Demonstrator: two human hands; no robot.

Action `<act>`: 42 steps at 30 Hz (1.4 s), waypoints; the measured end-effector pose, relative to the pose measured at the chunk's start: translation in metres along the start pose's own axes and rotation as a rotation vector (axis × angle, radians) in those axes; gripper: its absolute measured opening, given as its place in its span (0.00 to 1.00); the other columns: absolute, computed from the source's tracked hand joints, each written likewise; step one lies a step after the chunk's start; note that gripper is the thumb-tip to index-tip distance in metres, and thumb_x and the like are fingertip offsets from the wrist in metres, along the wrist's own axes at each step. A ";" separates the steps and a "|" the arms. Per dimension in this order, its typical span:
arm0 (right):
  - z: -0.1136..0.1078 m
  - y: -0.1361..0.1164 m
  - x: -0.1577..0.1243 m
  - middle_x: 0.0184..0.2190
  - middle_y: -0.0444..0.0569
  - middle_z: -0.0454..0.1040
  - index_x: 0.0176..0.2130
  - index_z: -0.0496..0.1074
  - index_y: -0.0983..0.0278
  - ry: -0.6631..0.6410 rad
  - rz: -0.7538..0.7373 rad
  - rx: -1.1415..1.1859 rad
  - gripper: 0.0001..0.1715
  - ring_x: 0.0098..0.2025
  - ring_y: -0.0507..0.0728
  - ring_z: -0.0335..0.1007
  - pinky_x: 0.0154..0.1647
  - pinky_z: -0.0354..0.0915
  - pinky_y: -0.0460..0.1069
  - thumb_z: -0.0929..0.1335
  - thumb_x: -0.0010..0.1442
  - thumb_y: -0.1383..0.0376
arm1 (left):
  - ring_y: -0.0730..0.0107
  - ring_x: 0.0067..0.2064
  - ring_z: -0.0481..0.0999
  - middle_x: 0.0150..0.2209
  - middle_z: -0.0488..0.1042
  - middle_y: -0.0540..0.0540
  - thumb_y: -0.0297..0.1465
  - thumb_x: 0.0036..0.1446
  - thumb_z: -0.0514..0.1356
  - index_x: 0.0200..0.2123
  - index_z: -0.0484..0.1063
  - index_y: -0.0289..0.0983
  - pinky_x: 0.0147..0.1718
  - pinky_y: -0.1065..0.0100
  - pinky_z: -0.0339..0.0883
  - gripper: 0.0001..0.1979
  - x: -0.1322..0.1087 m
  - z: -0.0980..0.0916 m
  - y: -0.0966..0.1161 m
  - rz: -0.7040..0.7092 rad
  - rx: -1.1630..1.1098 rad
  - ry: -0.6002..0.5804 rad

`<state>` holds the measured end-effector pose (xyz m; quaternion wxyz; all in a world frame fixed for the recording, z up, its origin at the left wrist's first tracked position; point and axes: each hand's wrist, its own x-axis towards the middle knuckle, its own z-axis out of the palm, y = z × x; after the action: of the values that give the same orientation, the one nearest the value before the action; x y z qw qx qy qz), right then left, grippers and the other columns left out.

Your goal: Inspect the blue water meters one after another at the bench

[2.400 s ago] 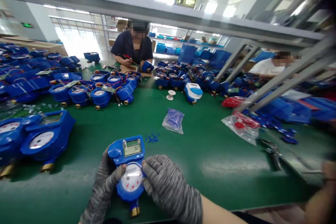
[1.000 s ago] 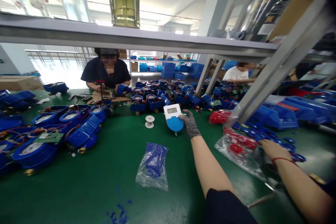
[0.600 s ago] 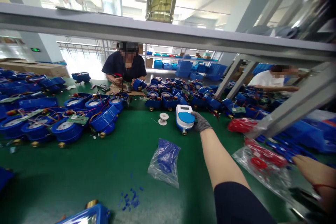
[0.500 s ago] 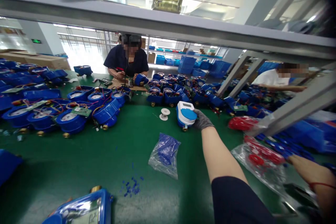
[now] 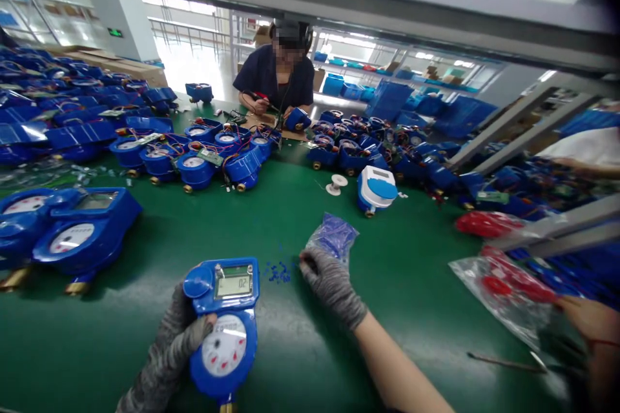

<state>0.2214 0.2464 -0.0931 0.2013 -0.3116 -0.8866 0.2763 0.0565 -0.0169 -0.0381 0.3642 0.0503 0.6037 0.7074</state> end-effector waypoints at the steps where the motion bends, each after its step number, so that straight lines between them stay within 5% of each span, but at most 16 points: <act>1: 0.014 -0.005 -0.009 0.34 0.50 0.76 0.38 0.75 0.63 0.001 0.039 -0.042 0.09 0.35 0.56 0.70 0.39 0.66 0.50 0.65 0.58 0.64 | 0.46 0.51 0.75 0.51 0.76 0.44 0.41 0.38 0.74 0.56 0.65 0.45 0.50 0.55 0.73 0.41 0.001 -0.002 0.000 0.018 0.012 -0.045; 4: 0.031 -0.012 -0.014 0.34 0.50 0.76 0.37 0.75 0.64 0.029 0.121 -0.129 0.09 0.36 0.56 0.70 0.40 0.64 0.49 0.66 0.57 0.64 | 0.49 0.53 0.74 0.53 0.74 0.43 0.40 0.42 0.72 0.58 0.62 0.44 0.53 0.55 0.70 0.40 0.007 -0.008 -0.005 0.088 0.029 -0.150; 9: 0.029 -0.019 -0.007 0.33 0.51 0.76 0.34 0.75 0.65 0.026 0.135 -0.288 0.11 0.36 0.55 0.69 0.40 0.62 0.47 0.63 0.61 0.66 | 0.53 0.56 0.72 0.56 0.71 0.44 0.38 0.48 0.70 0.59 0.60 0.45 0.56 0.58 0.66 0.36 0.014 -0.015 -0.012 0.163 0.017 -0.236; 14: 0.037 -0.025 -0.033 0.31 0.51 0.74 0.34 0.74 0.63 0.096 0.084 -0.406 0.11 0.34 0.55 0.68 0.38 0.61 0.46 0.62 0.63 0.67 | 0.54 0.58 0.70 0.58 0.69 0.42 0.38 0.53 0.67 0.59 0.59 0.42 0.57 0.60 0.64 0.33 0.012 -0.016 -0.006 0.214 0.028 -0.312; 22: 0.040 -0.030 -0.036 0.31 0.51 0.74 0.36 0.74 0.65 0.202 0.129 -0.402 0.13 0.34 0.54 0.68 0.38 0.61 0.46 0.61 0.64 0.67 | 0.54 0.60 0.67 0.61 0.65 0.42 0.37 0.55 0.65 0.62 0.55 0.44 0.59 0.57 0.61 0.34 0.016 -0.019 -0.014 0.232 0.026 -0.328; 27: 0.036 -0.028 -0.038 0.32 0.50 0.73 0.35 0.75 0.63 0.140 0.074 -0.415 0.12 0.34 0.54 0.67 0.37 0.61 0.47 0.62 0.63 0.67 | 0.54 0.61 0.65 0.61 0.65 0.42 0.37 0.55 0.65 0.63 0.54 0.44 0.60 0.57 0.61 0.36 0.014 -0.021 -0.011 0.213 0.026 -0.346; 36: 0.031 -0.029 -0.040 0.32 0.51 0.74 0.32 0.74 0.64 0.114 0.128 -0.319 0.13 0.34 0.55 0.68 0.35 0.61 0.48 0.62 0.62 0.66 | 0.56 0.59 0.69 0.58 0.70 0.46 0.43 0.54 0.65 0.57 0.64 0.43 0.56 0.62 0.66 0.29 0.008 -0.019 0.005 0.250 0.028 -0.265; 39: 0.018 -0.054 -0.043 0.32 0.51 0.75 0.33 0.74 0.64 0.185 0.136 -0.145 0.11 0.35 0.56 0.70 0.37 0.63 0.49 0.63 0.62 0.63 | 0.57 0.61 0.67 0.58 0.69 0.48 0.41 0.55 0.64 0.58 0.63 0.45 0.56 0.63 0.66 0.29 0.010 -0.020 0.004 0.221 0.035 -0.259; 42: 0.006 -0.110 -0.054 0.33 0.50 0.75 0.35 0.73 0.62 0.264 0.009 0.054 0.10 0.35 0.56 0.70 0.38 0.66 0.50 0.64 0.63 0.61 | 0.56 0.62 0.64 0.59 0.68 0.47 0.40 0.56 0.64 0.59 0.63 0.44 0.57 0.62 0.65 0.28 0.010 -0.021 0.003 0.209 0.024 -0.262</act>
<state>0.2092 0.1369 -0.0399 0.3234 -0.3435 -0.8433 0.2575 0.0372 -0.0280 -0.0446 0.3635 0.2091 0.5509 0.7216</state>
